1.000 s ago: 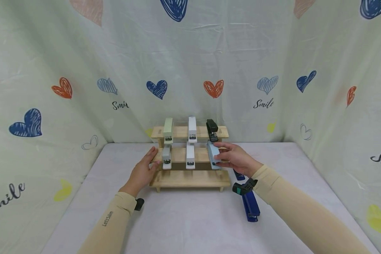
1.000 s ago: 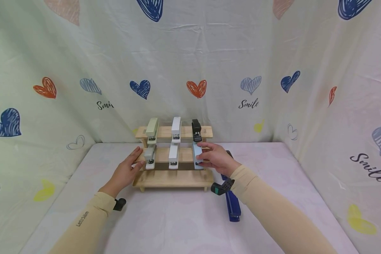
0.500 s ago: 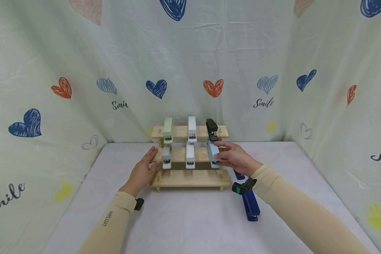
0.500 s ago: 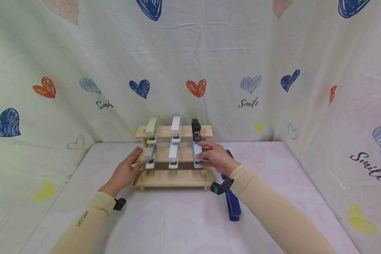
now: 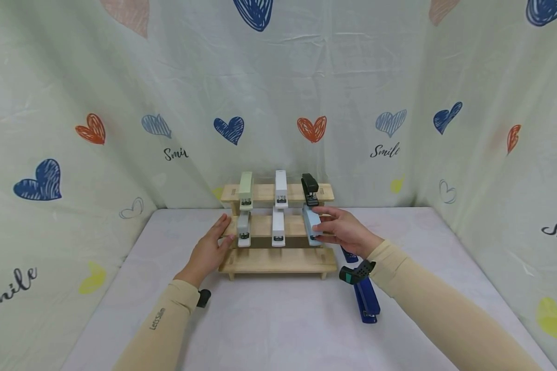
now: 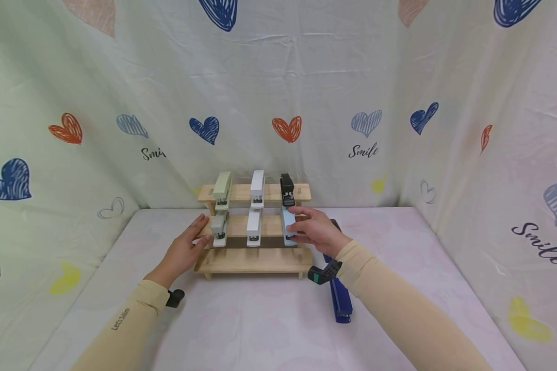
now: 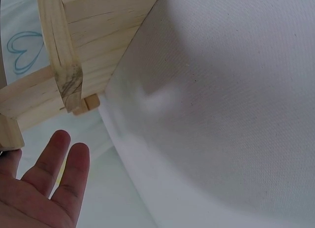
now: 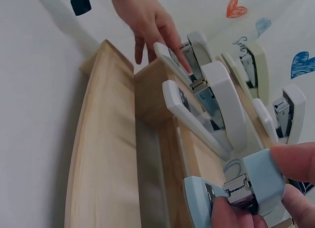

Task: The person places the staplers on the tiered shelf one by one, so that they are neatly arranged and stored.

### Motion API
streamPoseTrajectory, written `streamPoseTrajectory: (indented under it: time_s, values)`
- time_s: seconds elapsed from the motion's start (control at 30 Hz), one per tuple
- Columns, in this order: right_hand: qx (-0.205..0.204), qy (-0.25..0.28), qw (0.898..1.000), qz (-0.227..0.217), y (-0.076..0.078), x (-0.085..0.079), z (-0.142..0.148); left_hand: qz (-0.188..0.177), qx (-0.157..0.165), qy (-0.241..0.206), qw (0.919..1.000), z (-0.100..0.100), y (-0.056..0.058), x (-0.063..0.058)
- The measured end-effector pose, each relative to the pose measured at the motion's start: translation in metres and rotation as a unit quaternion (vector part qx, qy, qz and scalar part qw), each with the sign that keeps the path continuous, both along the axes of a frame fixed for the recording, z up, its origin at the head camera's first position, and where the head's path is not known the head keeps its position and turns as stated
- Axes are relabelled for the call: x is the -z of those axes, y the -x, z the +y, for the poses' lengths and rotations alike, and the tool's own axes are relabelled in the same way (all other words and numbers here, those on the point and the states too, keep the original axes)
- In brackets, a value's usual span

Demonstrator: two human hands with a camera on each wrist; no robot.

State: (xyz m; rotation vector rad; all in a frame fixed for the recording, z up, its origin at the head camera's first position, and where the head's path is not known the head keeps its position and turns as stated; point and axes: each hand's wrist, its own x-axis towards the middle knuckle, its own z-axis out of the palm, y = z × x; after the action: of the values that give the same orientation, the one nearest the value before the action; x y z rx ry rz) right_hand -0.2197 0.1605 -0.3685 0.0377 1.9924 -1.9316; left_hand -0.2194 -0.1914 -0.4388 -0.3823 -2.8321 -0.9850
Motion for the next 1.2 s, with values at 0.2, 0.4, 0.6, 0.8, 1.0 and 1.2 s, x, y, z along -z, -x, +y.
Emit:
streamPoseTrajectory:
  time_s: [0.2,0.4,0.6,0.8,1.0,1.2]
  values:
    - [-0.001,-0.003,1.000,0.005,-0.001,0.000,0.001,0.015,0.006,0.001,0.9999,0.000,0.000,0.002]
    - [0.000,-0.032,0.999,0.010,-0.004,-0.001,0.002,0.015,0.009,-0.004,0.9998,0.000,0.000,0.002]
    - [-0.014,-0.051,0.998,0.025,-0.012,-0.002,0.014,0.017,0.009,-0.002,0.9998,-0.001,0.001,0.003]
    - [-0.023,-0.073,0.996,0.034,-0.024,0.002,0.039,0.014,0.010,-0.004,0.9999,-0.001,0.000,0.002]
    - [-0.015,-0.095,0.995,0.034,-0.041,0.011,0.071,0.017,0.011,-0.002,0.9998,0.000,-0.001,0.002]
    - [0.001,-0.128,0.992,0.012,-0.064,0.035,0.101,0.009,0.008,-0.007,0.9999,0.000,-0.002,-0.001]
